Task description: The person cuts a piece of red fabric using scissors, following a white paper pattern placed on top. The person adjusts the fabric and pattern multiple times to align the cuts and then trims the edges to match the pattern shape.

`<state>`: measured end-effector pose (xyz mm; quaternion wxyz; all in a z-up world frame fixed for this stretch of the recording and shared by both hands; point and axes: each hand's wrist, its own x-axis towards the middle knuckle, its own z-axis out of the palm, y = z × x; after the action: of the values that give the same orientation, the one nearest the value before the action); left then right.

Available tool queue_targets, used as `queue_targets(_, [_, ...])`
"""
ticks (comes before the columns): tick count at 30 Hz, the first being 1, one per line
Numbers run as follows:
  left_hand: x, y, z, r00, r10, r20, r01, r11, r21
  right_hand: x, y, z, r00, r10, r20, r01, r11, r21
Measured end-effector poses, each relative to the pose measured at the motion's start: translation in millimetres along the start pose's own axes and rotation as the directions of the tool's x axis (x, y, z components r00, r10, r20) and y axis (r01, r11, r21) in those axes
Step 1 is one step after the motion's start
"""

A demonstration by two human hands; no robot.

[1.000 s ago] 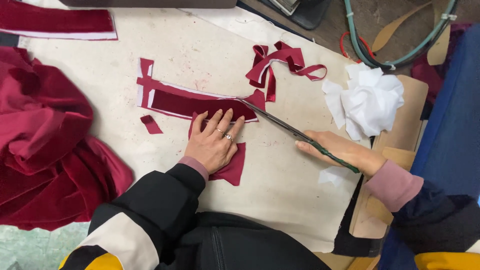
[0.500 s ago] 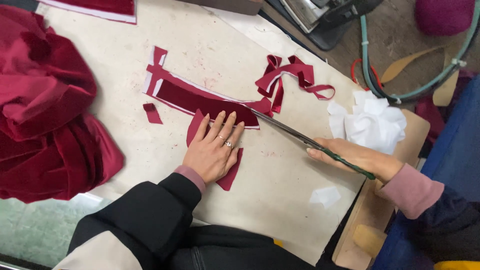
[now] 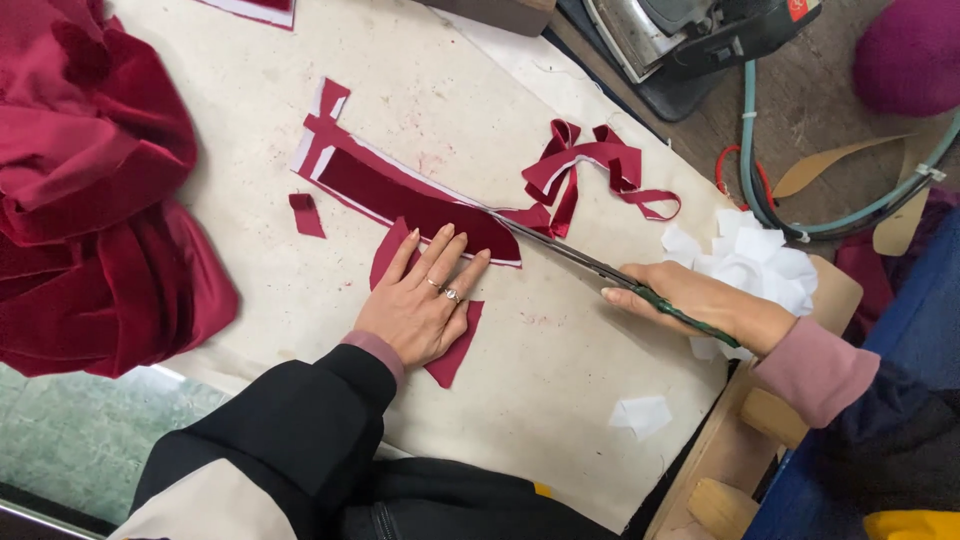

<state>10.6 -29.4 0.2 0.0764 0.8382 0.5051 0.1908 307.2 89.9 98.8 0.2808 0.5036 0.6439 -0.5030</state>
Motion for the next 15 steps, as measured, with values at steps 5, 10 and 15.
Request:
queue_targets(5, [0.2,-0.2,0.1,1.000,-0.007,-0.013,0.007,1.000,-0.005,7.0,5.6,-0.6,0.997,-0.031,0.068,0.027,0.998,0.064])
queue_targets(10, [0.8,0.6,-1.7,1.000,-0.005,-0.019,0.005,1.000,-0.001,0.0,-2.0,-8.0,0.992,0.003,0.129,-0.011,0.998,0.063])
queue_targets(15, [2.8,1.7,-10.3,0.998,-0.057,0.009,0.056,0.998,0.042,12.3,-2.7,-11.4,0.995,-0.011,0.101,0.017,0.998,-0.060])
